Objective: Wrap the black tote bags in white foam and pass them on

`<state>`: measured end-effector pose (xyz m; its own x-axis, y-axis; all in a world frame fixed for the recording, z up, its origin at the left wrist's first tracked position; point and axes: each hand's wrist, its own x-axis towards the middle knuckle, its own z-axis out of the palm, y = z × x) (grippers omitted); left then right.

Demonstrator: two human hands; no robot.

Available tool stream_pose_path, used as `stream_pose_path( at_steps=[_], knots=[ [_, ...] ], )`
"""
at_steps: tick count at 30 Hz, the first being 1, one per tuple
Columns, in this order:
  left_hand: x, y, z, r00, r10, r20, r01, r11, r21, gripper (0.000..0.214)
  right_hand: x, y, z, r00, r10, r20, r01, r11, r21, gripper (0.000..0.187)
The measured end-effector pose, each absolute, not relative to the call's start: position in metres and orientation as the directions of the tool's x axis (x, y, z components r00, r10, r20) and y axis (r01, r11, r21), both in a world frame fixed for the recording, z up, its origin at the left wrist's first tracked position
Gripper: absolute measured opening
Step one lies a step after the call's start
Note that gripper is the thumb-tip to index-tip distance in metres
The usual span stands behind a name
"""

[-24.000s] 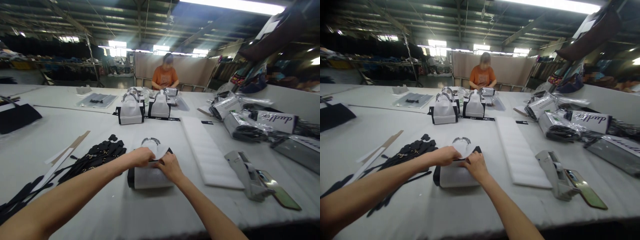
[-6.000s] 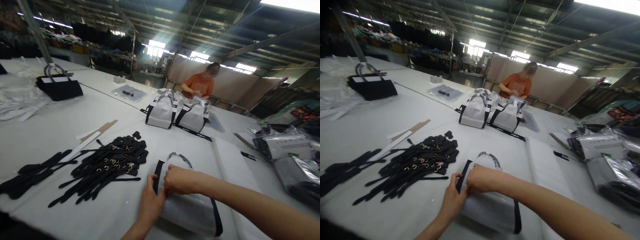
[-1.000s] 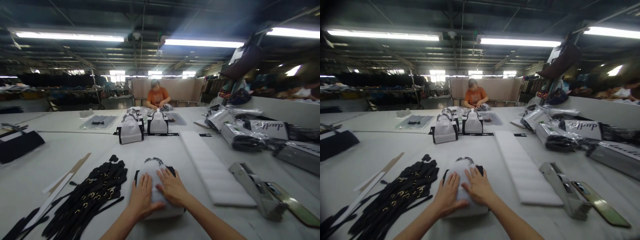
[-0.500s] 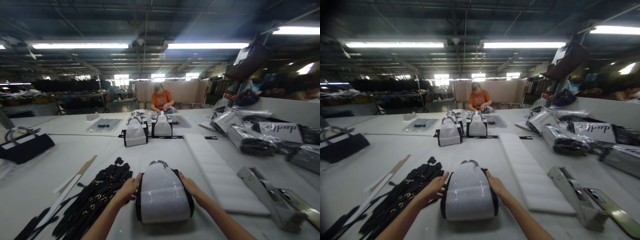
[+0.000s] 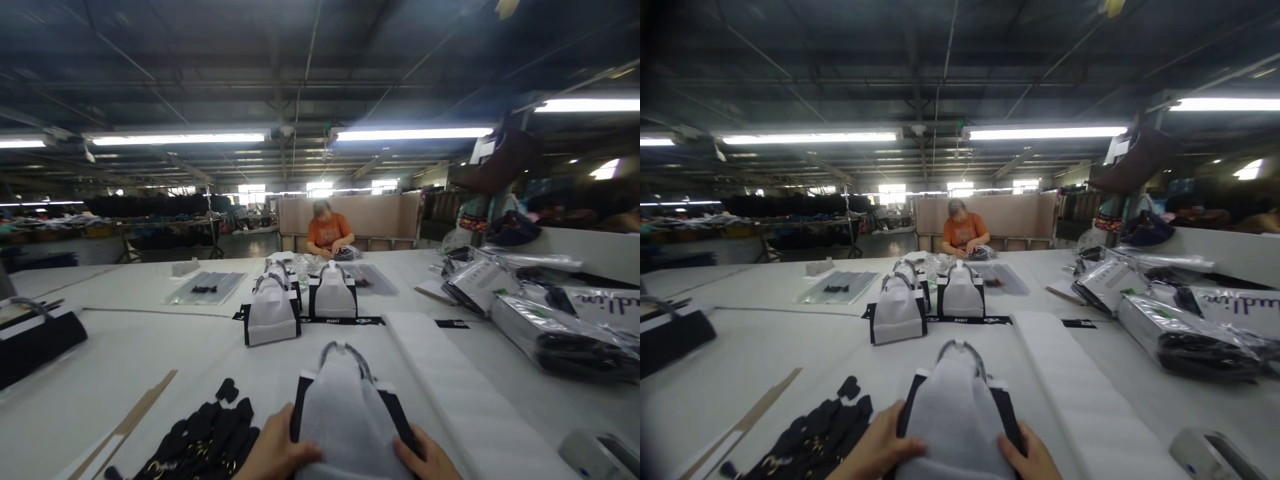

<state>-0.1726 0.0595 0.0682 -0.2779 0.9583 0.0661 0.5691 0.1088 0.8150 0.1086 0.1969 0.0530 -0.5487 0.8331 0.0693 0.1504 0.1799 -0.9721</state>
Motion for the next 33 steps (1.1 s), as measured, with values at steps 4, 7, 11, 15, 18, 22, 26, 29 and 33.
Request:
stream_pose_path(
  at_steps=[4, 7, 11, 15, 18, 22, 26, 29, 33],
  knots=[
    [-0.195, 0.115, 0.091, -0.254, 0.96, 0.113, 0.652, 0.084, 0.753, 0.048, 0.088, 0.25, 0.081, -0.489, 0.85, 0.195, 0.223, 0.338, -0.914, 0.061],
    [-0.219, 0.163, 0.102, -0.14, 0.984, 0.112, 0.604, -0.005, 0.797, 0.062, 0.066, 0.301, 0.09, -0.448, 0.855, 0.262, 0.344, 0.436, -0.832, 0.052],
    [-0.247, 0.231, 0.103, -0.202, 0.969, 0.143, 0.512, -0.021, 0.859, 0.048, 0.034, 0.367, 0.09, -0.419, 0.841, 0.342, 0.45, 0.52, -0.726, 0.044],
    [-0.263, 0.296, 0.093, -0.262, 0.947, 0.185, 0.474, -0.04, 0.88, 0.037, 0.005, 0.427, 0.091, -0.364, 0.832, 0.418, 0.438, 0.549, -0.712, 0.043],
    [-0.272, 0.334, 0.08, -0.311, 0.915, 0.258, 0.493, -0.077, 0.866, 0.033, -0.015, 0.464, 0.083, -0.324, 0.81, 0.489, 0.425, 0.586, -0.69, 0.043],
    [-0.28, 0.362, 0.052, -0.38, 0.864, 0.33, 0.546, -0.078, 0.834, 0.05, -0.035, 0.489, 0.05, -0.294, 0.814, 0.5, 0.469, 0.579, -0.666, 0.043],
    [-0.283, 0.369, 0.027, -0.422, 0.829, 0.367, 0.578, -0.066, 0.813, 0.069, -0.04, 0.489, 0.022, -0.322, 0.804, 0.5, 0.497, 0.593, -0.633, 0.049],
    [-0.286, 0.369, 0.023, -0.449, 0.817, 0.361, 0.598, -0.025, 0.801, 0.056, -0.037, 0.485, 0.024, -0.332, 0.801, 0.498, 0.523, 0.596, -0.61, 0.053],
    [-0.292, 0.364, 0.031, -0.425, 0.849, 0.315, 0.598, 0.002, 0.802, 0.049, -0.036, 0.484, 0.038, -0.364, 0.794, 0.486, 0.53, 0.606, -0.593, 0.051]
  ],
)
